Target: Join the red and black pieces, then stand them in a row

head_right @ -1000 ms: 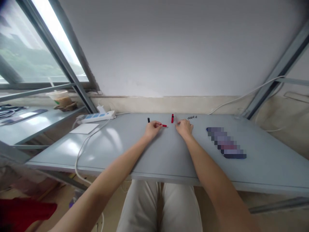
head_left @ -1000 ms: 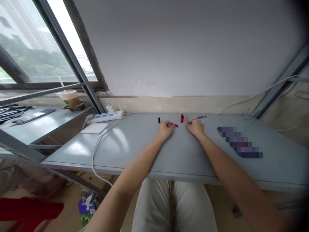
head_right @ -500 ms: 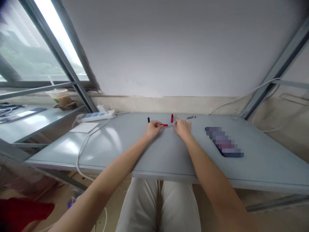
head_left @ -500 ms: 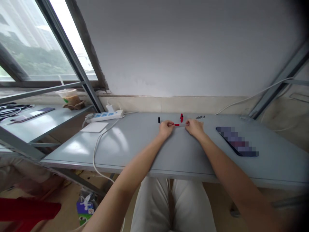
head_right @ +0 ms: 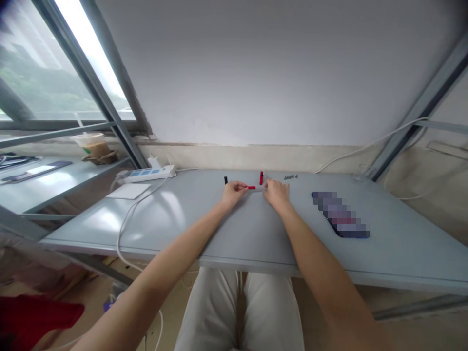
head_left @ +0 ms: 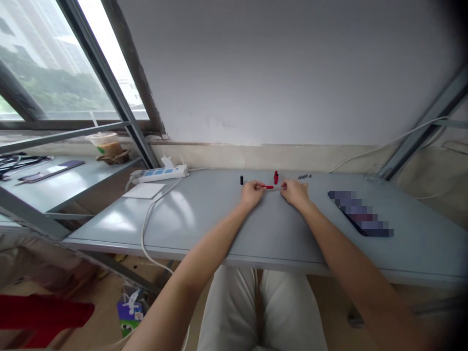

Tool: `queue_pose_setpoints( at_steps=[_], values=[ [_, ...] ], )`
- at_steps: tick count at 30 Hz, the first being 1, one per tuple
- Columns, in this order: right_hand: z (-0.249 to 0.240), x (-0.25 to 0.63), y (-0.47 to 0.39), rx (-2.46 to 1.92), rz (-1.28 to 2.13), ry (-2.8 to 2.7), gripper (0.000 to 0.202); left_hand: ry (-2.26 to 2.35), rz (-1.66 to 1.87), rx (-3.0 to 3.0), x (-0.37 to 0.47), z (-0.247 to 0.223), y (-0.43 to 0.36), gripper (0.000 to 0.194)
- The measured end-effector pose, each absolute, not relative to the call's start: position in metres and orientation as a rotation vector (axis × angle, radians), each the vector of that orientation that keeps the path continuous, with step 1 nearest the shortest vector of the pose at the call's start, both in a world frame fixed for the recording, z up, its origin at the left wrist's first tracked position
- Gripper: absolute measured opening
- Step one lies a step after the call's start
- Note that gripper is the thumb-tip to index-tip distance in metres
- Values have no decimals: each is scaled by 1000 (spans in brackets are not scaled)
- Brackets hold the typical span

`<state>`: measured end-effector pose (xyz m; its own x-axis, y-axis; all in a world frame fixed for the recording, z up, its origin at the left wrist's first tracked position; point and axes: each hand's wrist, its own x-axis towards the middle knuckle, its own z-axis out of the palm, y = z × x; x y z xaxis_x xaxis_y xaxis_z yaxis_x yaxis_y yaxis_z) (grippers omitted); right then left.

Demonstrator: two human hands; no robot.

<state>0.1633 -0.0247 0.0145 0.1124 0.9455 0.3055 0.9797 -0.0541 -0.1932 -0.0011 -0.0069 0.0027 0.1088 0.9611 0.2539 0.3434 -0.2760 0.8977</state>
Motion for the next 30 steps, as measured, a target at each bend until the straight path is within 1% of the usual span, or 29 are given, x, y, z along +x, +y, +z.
queue_pose_setpoints(
  at_steps=[7,13,19,22,27,30],
  values=[
    [17,163,-27,-2013,-195,-1899,17,1308,1148,1762,-2,7,-12,10],
    [18,157,-29,-1959,-204,-1915,18,1293,1110,1653,1,5,-12,8],
    [16,144,-30,-1793,-156,-1986,27,1268,1118,1644,2,5,-11,7],
    [16,141,-32,-1736,-163,-2024,28,1258,1143,1641,0,4,-10,7],
    [18,141,-34,-1764,-150,-2046,24,1236,1158,1668,0,2,-8,9],
    [19,143,-33,-1812,-116,-2019,19,1310,1117,1720,-2,5,-8,15]
  ],
)
